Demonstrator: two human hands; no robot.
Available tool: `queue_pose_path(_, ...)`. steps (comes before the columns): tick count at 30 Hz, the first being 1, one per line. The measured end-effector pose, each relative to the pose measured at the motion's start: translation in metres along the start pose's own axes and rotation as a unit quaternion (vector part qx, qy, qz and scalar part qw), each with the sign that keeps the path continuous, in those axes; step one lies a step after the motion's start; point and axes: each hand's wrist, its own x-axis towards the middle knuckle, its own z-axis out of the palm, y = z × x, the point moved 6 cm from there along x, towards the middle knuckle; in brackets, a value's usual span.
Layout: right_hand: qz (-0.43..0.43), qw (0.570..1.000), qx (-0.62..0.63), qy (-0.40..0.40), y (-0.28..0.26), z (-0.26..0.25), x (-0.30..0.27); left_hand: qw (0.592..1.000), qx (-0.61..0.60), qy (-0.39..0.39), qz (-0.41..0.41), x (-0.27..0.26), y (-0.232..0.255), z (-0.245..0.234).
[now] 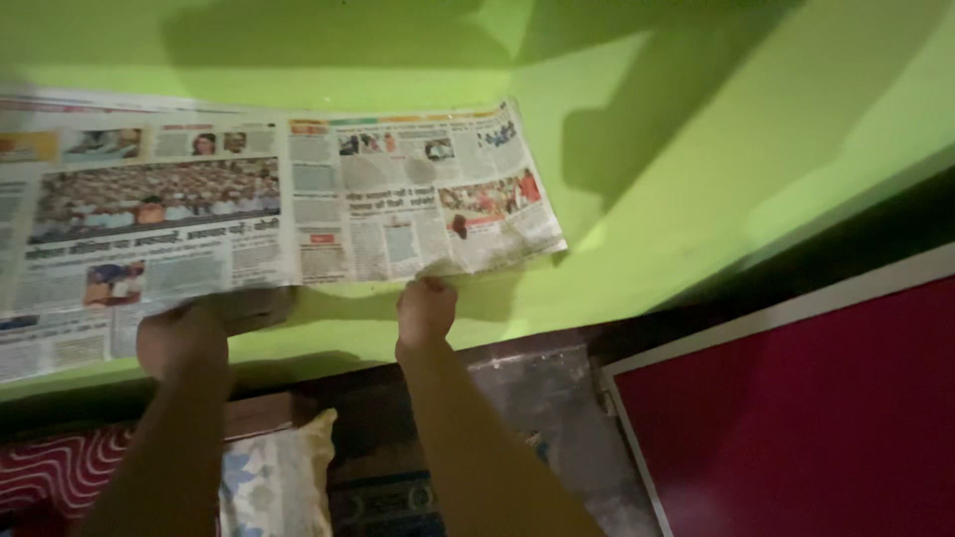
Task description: The person lines a wall shelf with newspaper, then places several personal care bottles and containers onto the shelf one by one. The person arranges the items neatly on the newspaper-lined shelf.
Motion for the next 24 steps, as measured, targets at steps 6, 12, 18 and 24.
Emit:
queue_pose_path(6,0.021,0.979,-0.180,-0.094,0.044,0.043,-0.051,0.947,-0.071,0.109,-0.295,0.000,-0.047,-0.048)
queue_pose_path(12,0.193,0.937,-0.177,-0.232,0.054,0.089,-0.135,0.888,-0.411,0.044,-0.200,0.011,-0.050,-0.084)
queue_pose_path(18,0.184,0.938,-0.145,-0.253,0.034,0.100,-0.156,0.851,-0.483,0.049,-0.198,0.042,-0.049,-0.110)
queue_pose_path(24,0.162,0.959,-0.144,-0.182,0.009,0.110,-0.158,0.930,-0.317,0.086,-0.166,0.058,-0.050,-0.130)
